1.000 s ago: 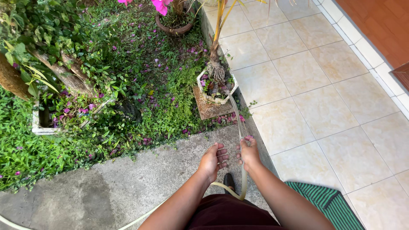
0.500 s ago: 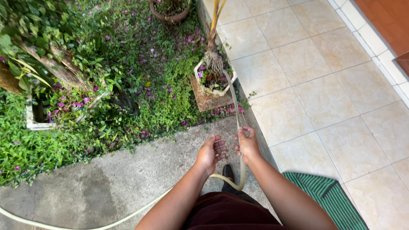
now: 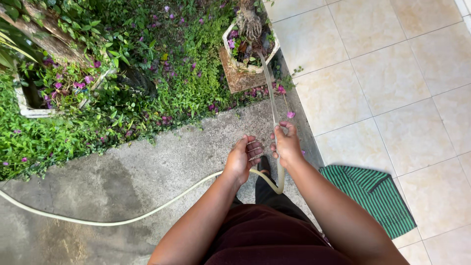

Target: The person uses a garden hose to water various plants in a garden area. They direct the water stream onto the soil of potted plants, including bougainvillea and a small palm, as well as ground cover and a bonsai tree.

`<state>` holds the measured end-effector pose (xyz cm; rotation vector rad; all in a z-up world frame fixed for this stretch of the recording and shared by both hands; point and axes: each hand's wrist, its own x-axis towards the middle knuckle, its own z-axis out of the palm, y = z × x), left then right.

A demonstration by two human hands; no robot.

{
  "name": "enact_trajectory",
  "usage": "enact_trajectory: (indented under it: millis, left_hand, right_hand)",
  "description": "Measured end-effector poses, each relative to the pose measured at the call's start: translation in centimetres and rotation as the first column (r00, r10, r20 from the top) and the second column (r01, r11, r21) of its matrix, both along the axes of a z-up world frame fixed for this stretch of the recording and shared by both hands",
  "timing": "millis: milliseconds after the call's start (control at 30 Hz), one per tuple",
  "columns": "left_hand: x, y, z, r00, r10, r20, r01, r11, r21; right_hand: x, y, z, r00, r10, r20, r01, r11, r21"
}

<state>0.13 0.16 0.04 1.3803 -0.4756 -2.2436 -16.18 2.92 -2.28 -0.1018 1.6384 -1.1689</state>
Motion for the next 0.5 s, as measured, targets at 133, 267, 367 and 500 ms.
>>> enact_trajectory:
  millis: [133, 267, 367, 500]
  left_hand:
    - [0.1, 0.1, -0.3, 1.0, 0.003, 0.011, -0.003, 1.0, 0.004]
    - [0.1, 0.2, -0.5, 0.999, 0.01, 0.032, -0.01, 1.0, 0.002]
    - [-0.3, 0.6, -0.2, 0.999, 0.006, 0.047, -0.006, 1.0, 0.002]
    - [-1.1, 0.7, 0.4, 0.999, 0.0, 0.049, -0.001, 1.0, 0.002]
  right_hand:
    - [0.1, -0.1, -0.1, 1.0, -0.003, 0.021, 0.003, 1.0, -0.006]
    - [-0.2, 0.0, -0.1, 0.999, 0.0, 0.033, 0.0, 1.0, -0.002]
    - [-0.5, 0.1, 0.3, 0.999, 0.004, 0.032, -0.003, 1.0, -0.008]
    - [-1.2, 0.1, 1.0, 0.998, 0.013, 0.064, -0.012, 1.0, -0.009]
